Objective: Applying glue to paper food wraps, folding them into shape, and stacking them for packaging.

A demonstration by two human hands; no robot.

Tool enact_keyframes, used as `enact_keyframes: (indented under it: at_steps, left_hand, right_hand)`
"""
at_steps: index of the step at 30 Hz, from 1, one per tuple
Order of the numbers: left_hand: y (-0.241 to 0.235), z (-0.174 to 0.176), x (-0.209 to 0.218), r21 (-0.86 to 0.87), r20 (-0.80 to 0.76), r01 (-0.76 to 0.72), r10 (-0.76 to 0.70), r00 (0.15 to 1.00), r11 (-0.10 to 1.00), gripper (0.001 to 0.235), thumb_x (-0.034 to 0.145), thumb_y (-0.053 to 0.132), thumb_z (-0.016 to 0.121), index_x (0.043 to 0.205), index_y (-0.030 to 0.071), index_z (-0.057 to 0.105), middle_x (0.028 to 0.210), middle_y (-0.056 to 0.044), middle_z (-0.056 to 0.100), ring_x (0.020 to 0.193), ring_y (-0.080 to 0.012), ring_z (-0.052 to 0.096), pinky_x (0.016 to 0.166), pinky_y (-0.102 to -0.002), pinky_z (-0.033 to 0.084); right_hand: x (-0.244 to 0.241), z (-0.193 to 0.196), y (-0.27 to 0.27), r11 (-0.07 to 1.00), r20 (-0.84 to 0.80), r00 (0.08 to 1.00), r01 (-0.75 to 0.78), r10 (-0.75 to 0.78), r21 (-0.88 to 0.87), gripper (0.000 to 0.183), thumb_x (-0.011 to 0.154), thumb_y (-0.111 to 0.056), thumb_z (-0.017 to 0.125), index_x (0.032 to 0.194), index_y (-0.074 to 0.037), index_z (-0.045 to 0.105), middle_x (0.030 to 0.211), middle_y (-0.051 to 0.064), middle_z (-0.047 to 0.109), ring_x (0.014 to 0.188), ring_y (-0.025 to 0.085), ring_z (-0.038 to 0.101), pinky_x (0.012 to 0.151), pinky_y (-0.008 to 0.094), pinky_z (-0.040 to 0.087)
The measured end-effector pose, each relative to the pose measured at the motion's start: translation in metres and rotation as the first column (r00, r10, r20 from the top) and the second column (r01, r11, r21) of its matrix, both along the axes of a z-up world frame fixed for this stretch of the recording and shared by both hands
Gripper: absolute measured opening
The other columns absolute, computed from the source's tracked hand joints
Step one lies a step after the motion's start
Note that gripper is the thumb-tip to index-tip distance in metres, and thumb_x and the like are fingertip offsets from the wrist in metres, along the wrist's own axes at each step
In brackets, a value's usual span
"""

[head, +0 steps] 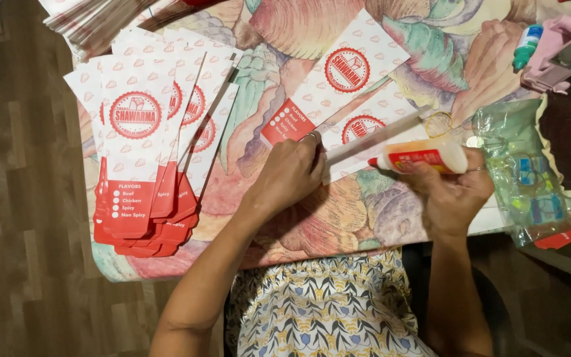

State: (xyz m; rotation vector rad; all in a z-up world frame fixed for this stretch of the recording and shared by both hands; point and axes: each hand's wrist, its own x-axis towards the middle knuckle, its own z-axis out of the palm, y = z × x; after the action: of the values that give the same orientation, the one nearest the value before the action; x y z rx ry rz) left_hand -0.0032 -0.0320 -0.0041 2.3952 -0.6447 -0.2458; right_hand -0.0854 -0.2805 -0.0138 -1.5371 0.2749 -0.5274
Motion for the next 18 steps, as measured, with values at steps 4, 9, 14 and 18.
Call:
enact_keyframes:
  at_steps: [4, 9, 14, 18]
  left_hand:
    - [0.005, 0.008, 0.004, 0.015, -0.108, -0.005, 0.007, 0.994, 1.0, 0.025, 0.103, 0.021, 0.05, 0.09, 0.0, 0.057, 0.071, -0.024, 0.066, 0.058, -0.0439, 0.056, 0.057, -0.055, 0.041]
    - [0.008, 0.005, 0.007, -0.042, -0.112, -0.027, 0.022, 0.993, 0.999, 0.021, 0.1, 0.019, 0.051, 0.088, 0.002, 0.057, 0.074, -0.026, 0.065, 0.065, -0.0491, 0.057, 0.06, -0.055, 0.039]
    - [0.009, 0.008, 0.007, -0.045, -0.143, -0.032, 0.025, 0.989, 0.998, 0.02, 0.099, 0.02, 0.05, 0.09, 0.003, 0.056, 0.076, -0.025, 0.067, 0.067, -0.0493, 0.058, 0.062, -0.055, 0.04]
    - [0.01, 0.014, 0.009, -0.063, -0.187, -0.034, 0.021, 0.982, 0.997, 0.02, 0.098, 0.019, 0.049, 0.09, 0.004, 0.059, 0.075, -0.019, 0.068, 0.062, -0.0384, 0.06, 0.057, -0.049, 0.042]
  right_hand:
    - [0.012, 0.015, -0.018, 0.986, -0.063, 0.984, 0.169, -0.169, -0.006, 0.026, 0.097, 0.018, 0.071, 0.11, 0.001, 0.055, 0.114, 0.016, 0.064, 0.11, 0.032, 0.073, 0.088, 0.047, 0.079]
    - [0.024, -0.03, -0.079, 0.966, 0.174, 0.964, 0.225, -0.202, -0.124, 0.038, 0.095, 0.014, 0.087, 0.104, -0.001, 0.053, 0.098, 0.013, 0.064, 0.094, 0.025, 0.069, 0.078, 0.044, 0.07]
    - [0.025, -0.027, -0.09, 0.942, 0.149, 0.972, 0.217, -0.184, -0.257, 0.035, 0.099, 0.004, 0.089, 0.108, -0.001, 0.056, 0.103, 0.014, 0.067, 0.096, 0.025, 0.07, 0.081, 0.04, 0.068]
    - [0.026, -0.022, -0.091, 0.932, 0.18, 0.968, 0.22, -0.173, -0.287, 0.033, 0.101, 0.003, 0.09, 0.11, 0.001, 0.058, 0.104, 0.015, 0.068, 0.1, 0.027, 0.071, 0.084, 0.041, 0.068]
